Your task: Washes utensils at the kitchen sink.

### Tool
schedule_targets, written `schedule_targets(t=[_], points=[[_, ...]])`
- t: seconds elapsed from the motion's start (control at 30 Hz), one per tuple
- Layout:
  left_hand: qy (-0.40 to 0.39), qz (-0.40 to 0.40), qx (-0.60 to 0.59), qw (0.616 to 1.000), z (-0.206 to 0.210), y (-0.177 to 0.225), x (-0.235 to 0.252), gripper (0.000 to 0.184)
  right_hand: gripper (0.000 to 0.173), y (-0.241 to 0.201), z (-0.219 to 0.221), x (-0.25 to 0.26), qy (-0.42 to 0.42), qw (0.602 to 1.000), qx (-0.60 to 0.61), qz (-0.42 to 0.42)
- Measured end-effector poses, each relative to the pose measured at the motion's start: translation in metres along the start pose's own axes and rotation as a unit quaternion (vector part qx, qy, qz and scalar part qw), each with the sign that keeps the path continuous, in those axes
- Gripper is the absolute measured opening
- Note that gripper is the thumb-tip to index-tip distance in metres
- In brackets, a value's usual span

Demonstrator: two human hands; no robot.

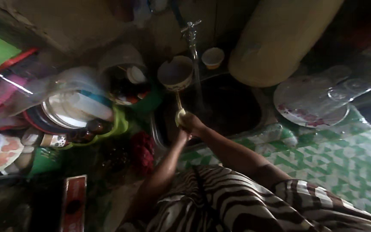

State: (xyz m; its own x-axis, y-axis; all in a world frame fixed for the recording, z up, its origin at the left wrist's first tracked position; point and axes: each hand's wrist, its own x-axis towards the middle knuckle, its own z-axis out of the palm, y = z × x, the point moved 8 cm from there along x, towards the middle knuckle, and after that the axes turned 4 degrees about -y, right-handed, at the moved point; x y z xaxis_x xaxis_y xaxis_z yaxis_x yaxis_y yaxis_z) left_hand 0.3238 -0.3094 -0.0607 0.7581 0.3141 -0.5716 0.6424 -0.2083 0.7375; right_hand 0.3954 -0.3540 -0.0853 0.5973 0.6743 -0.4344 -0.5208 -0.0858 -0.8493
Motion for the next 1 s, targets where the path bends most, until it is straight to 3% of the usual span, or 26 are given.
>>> schedule_targets(t=[0.07, 0.13, 0.23, 0.37, 0.5, 0.6, 0.7, 0.87, 1.0], points=[[-0.029, -0.02, 0.109, 0.993, -0.005, 0.002, 0.0, 0.036, 0.04, -0.009, -0.011, 0.007, 0.018, 0.999, -0.043, -0.018], [0.033, -0.048, 0.114, 0.992, -0.022, 0.009, -0.003, 0.039, 0.04, -0.015, -0.023, 0.014, 0.02, 0.995, -0.085, -0.038], [0.135, 0.038, -0.031, 0.99, -0.05, 0.025, 0.017, 0.047, 0.039, -0.021, -0.024, 0.014, -0.028, 0.984, -0.17, -0.054], [0.096, 0.16, -0.223, 0.957, -0.061, 0.071, 0.047, 0.04, 0.038, -0.03, -0.017, 0.001, -0.062, 0.972, -0.217, -0.07], [0.126, 0.196, -0.348, 0.908, -0.064, 0.096, 0.053, 0.032, 0.035, -0.026, -0.038, -0.007, -0.039, 0.978, -0.185, -0.085], [0.18, 0.21, -0.418, 0.865, -0.075, 0.101, 0.052, 0.03, 0.036, -0.012, -0.064, -0.015, -0.006, 0.983, -0.177, -0.047], [0.183, 0.224, -0.454, 0.843, -0.065, 0.095, 0.047, 0.034, 0.035, 0.005, -0.082, -0.02, 0.046, 0.995, -0.085, -0.034], [0.106, 0.131, -0.358, 0.918, -0.027, 0.077, 0.047, 0.033, 0.043, 0.034, -0.108, -0.02, 0.155, 0.981, 0.117, 0.005], [0.115, 0.087, -0.352, 0.925, -0.024, 0.062, 0.042, 0.022, 0.041, 0.032, -0.117, -0.018, 0.188, 0.965, 0.182, -0.005]])
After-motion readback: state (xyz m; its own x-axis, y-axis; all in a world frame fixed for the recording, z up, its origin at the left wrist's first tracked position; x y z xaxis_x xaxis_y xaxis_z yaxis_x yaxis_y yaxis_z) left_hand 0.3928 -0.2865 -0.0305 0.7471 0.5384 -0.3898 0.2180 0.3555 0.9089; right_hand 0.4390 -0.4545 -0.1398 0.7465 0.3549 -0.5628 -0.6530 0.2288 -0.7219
